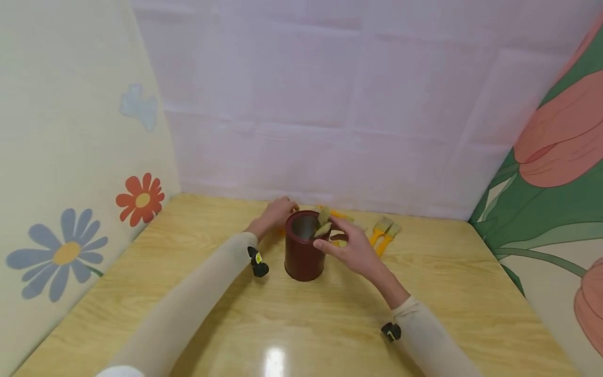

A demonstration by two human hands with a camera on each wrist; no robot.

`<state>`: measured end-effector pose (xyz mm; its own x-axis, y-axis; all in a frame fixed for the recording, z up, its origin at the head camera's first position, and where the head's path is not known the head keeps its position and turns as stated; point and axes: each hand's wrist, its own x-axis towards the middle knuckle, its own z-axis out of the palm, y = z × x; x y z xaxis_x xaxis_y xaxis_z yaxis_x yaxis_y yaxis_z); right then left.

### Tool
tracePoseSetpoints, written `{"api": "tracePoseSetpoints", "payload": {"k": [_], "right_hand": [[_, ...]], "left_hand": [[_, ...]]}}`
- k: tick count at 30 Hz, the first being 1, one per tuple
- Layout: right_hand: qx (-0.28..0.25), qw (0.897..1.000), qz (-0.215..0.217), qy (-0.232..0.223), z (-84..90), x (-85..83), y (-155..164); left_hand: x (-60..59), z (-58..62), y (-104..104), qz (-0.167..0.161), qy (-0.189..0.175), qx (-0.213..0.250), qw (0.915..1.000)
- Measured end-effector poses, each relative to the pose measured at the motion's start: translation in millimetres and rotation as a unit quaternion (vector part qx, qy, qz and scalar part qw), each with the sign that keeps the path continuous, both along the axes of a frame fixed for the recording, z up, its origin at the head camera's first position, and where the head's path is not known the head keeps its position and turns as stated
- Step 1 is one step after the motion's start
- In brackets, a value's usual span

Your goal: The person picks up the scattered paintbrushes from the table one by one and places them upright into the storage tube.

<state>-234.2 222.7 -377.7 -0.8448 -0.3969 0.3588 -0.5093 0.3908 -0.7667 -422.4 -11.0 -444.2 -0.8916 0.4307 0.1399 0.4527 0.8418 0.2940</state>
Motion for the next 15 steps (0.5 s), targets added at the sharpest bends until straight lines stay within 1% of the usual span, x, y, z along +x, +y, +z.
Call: {"api": "tracePoseSetpoints", "payload": {"k": [3, 4, 7, 9, 11, 13, 15], "right_hand": [[-0.005, 1.000, 0.008, -0.002, 8.7, 9.5, -6.4], [-0.006, 1.000, 0.012, -0.001, 11.9, 12.6, -8.5], [-0.007, 1.000, 0.019, 0.001, 18.6, 19.7, -12.9], [-0.008, 1.000, 0.023, 0.003, 19.3, 20.8, -14.2], [-0.008, 1.000, 0.024, 0.002, 18.7, 20.7, -15.2], [-0.012, 1.000, 0.027, 0.002, 17.4, 20.0, -16.0], [-0.015, 0.999, 0.028, -0.001, 16.6, 19.6, -16.8]], "left_hand": [[-3.5, -5.5, 0.7, -0.010, 0.020, -0.014, 0.9996], [-2.4, -5.6, 0.6, -0.016, 0.026, -0.016, 0.9994], [4.8, -1.0, 0.5, -0.043, 0.048, -0.022, 0.9977], [10.1, 2.8, 0.4, -0.060, 0.053, -0.025, 0.9965], [15.6, 6.6, 0.5, -0.067, 0.051, -0.034, 0.9959], [17.5, 6.9, 0.0, -0.066, 0.047, -0.041, 0.9959], [18.9, 7.4, -1.0, -0.059, 0.044, -0.061, 0.9955]]}}
